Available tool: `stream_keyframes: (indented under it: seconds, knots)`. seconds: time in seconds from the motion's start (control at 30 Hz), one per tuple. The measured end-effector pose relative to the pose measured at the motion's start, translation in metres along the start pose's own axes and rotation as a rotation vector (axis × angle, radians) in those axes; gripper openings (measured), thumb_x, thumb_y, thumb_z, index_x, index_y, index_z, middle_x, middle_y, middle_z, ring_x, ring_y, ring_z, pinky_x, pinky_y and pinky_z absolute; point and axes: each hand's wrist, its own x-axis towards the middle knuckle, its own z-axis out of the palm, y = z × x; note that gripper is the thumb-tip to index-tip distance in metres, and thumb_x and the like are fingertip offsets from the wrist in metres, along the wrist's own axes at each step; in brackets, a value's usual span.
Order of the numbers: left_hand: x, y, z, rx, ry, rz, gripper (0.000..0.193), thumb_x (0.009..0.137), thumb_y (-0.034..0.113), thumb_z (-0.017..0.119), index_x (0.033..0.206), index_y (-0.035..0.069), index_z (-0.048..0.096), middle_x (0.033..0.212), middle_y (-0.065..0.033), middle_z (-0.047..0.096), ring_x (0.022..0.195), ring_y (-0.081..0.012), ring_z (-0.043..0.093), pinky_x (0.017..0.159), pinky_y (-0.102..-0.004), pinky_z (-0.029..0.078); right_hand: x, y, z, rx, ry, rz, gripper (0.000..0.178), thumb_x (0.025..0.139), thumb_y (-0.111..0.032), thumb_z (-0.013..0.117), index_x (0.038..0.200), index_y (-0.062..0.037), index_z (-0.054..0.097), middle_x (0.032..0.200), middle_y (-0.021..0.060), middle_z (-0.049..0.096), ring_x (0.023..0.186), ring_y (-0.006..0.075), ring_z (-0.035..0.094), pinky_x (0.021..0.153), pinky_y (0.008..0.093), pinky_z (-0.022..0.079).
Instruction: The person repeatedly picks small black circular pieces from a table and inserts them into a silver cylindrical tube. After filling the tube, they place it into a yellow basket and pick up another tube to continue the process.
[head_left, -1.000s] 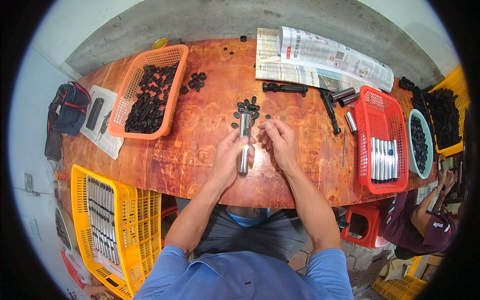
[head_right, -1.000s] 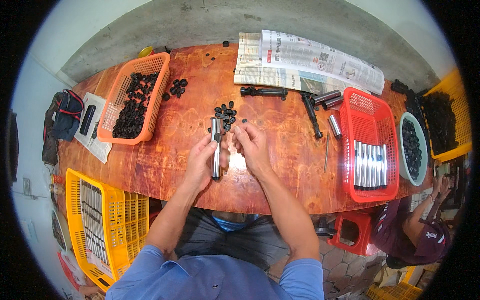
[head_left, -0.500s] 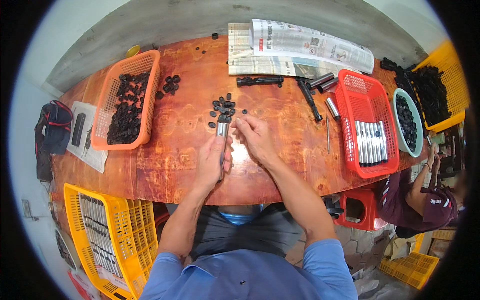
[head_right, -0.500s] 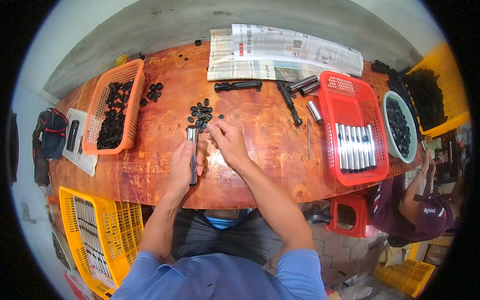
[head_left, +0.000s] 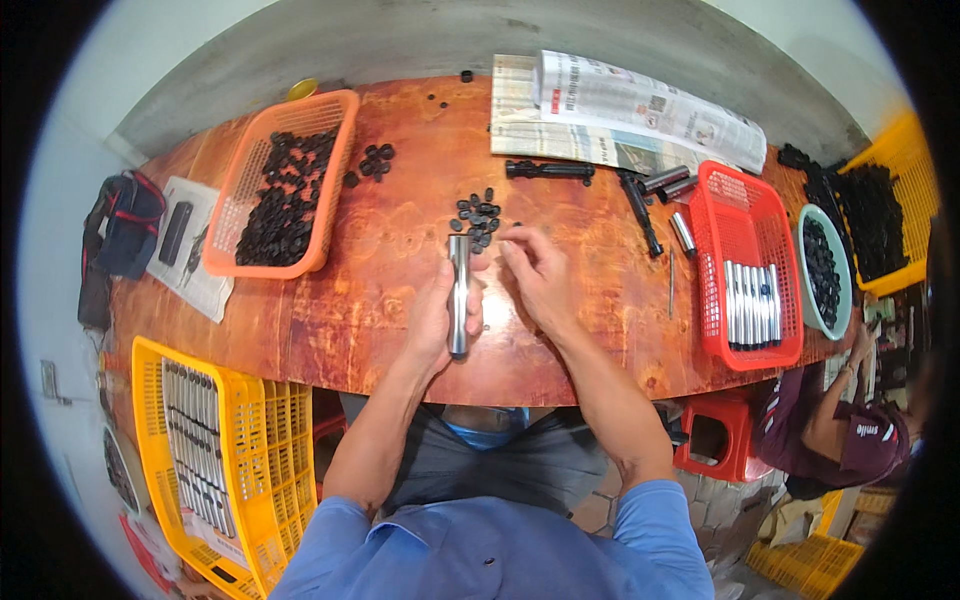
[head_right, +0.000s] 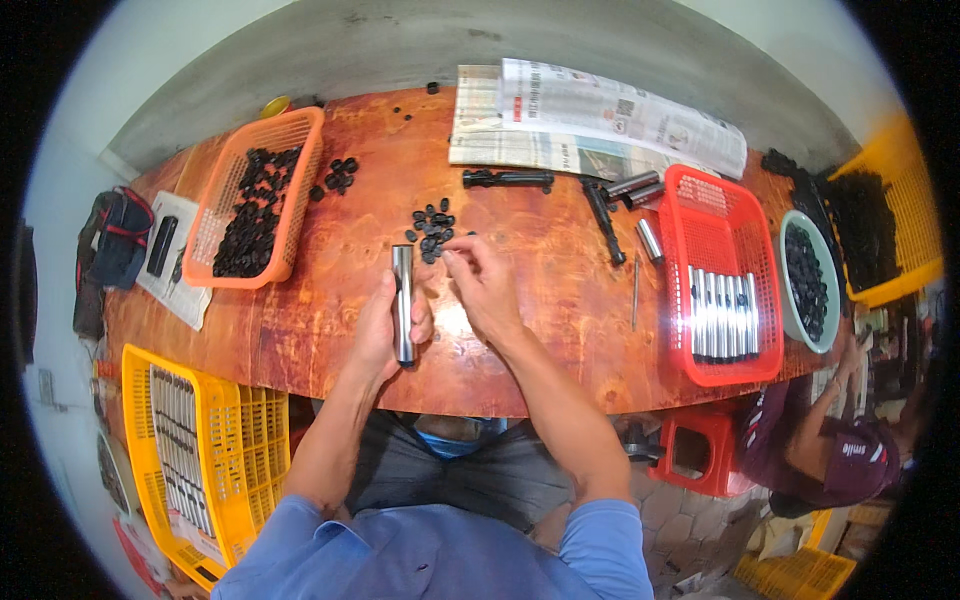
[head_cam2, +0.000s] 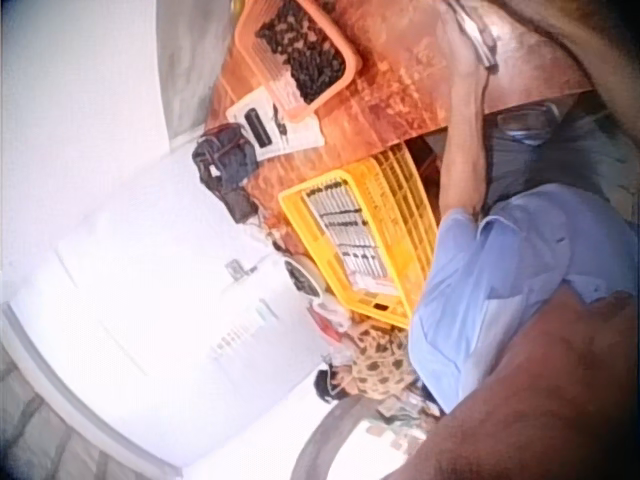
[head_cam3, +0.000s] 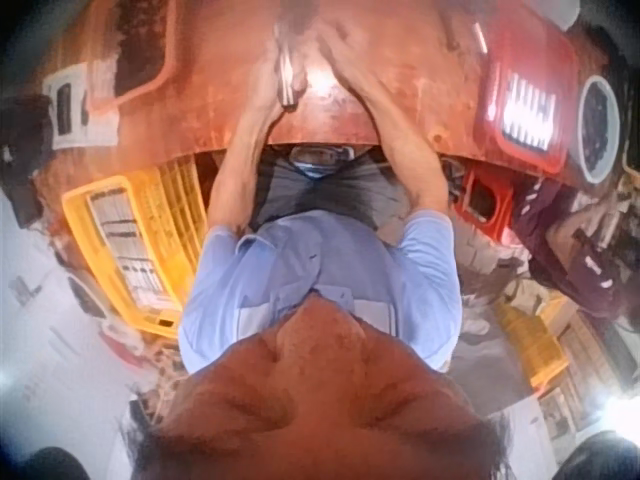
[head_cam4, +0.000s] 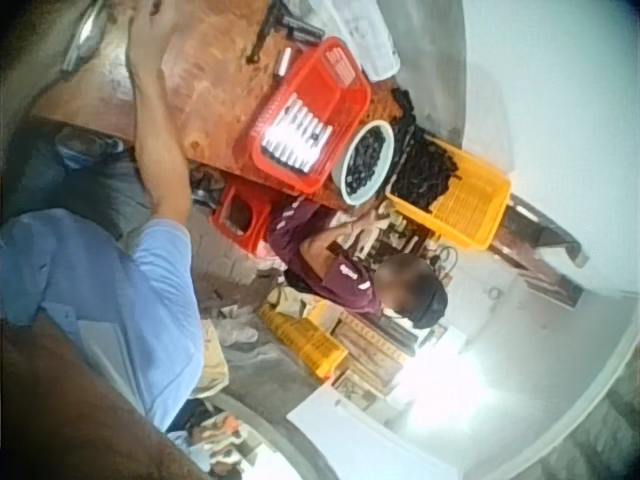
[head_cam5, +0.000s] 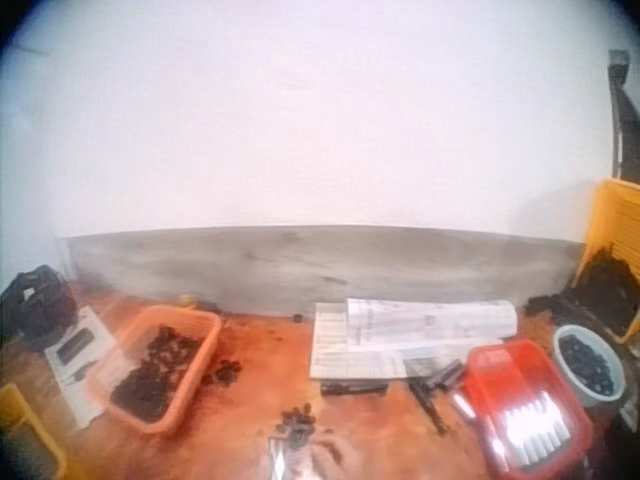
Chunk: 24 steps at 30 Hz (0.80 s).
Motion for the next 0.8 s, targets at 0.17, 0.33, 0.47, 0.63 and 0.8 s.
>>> stream_keyframes:
  seconds: [0.17,0.33,0.47,0.63,0.8]
  knots:
    - [-0.014,-0.001,-0.012,-0.199,-0.177,-0.051,0.065,0.106,0.062,0.027,0.126,0.006,0.052,0.073,-0.0024,0.052,0.054,-0.0137,0.051,0.05,-0.0261,0.043,-0.035,-0.087,0.003,-0.306,-0.054,-0.477,0.013,0.092,-0.002,0.067,0.105,-0.0019,0.07,0.084,0.0072,0.067,0.076,0.0146,0.064,0.067,0.0271,0.05]
    - [-0.016,-0.002,-0.013,-0.146,-0.161,-0.048,0.059,0.105,0.057,0.037,0.124,0.003,0.052,0.075,-0.0051,0.054,0.052,-0.0138,0.05,0.048,-0.0282,0.043,-0.124,-0.215,-0.003,-0.367,-0.457,-0.798,0.012,0.083,-0.013,0.074,0.094,-0.0074,0.074,0.094,0.0088,0.074,0.072,0.0217,0.069,0.063,0.029,0.056]
    - [-0.015,0.0,-0.007,-0.119,-0.169,-0.057,0.053,0.107,0.049,0.036,0.124,0.001,0.052,0.075,-0.0056,0.054,0.052,-0.0146,0.051,0.047,-0.0291,0.043,-0.152,-0.23,0.018,-0.184,-0.43,-1.006,0.028,0.079,-0.013,0.074,0.105,-0.0012,0.076,0.094,0.0155,0.077,0.069,0.021,0.071,0.051,0.0283,0.051]
    - [-0.017,-0.002,-0.014,-0.153,-0.107,-0.029,0.054,0.107,0.05,0.032,0.122,0.003,0.053,0.071,-0.0047,0.051,0.05,-0.0157,0.048,0.047,-0.0309,0.041,-0.164,-0.235,0.052,0.057,-0.388,-0.71,0.025,0.082,-0.01,0.071,0.102,0.0044,0.074,0.095,0.0175,0.075,0.058,0.0171,0.063,0.045,0.0245,0.044]
    - [-0.013,0.004,-0.002,-0.169,-0.155,-0.049,0.05,0.109,0.048,0.034,0.118,0.004,0.054,0.069,-0.0041,0.049,0.049,-0.014,0.047,0.046,-0.0283,0.039,-0.141,-0.217,0.042,0.016,-0.413,-1.059,0.024,0.086,-0.012,0.07,0.106,0.0,0.074,0.097,0.0155,0.076,0.059,0.0202,0.061,0.044,0.0258,0.045]
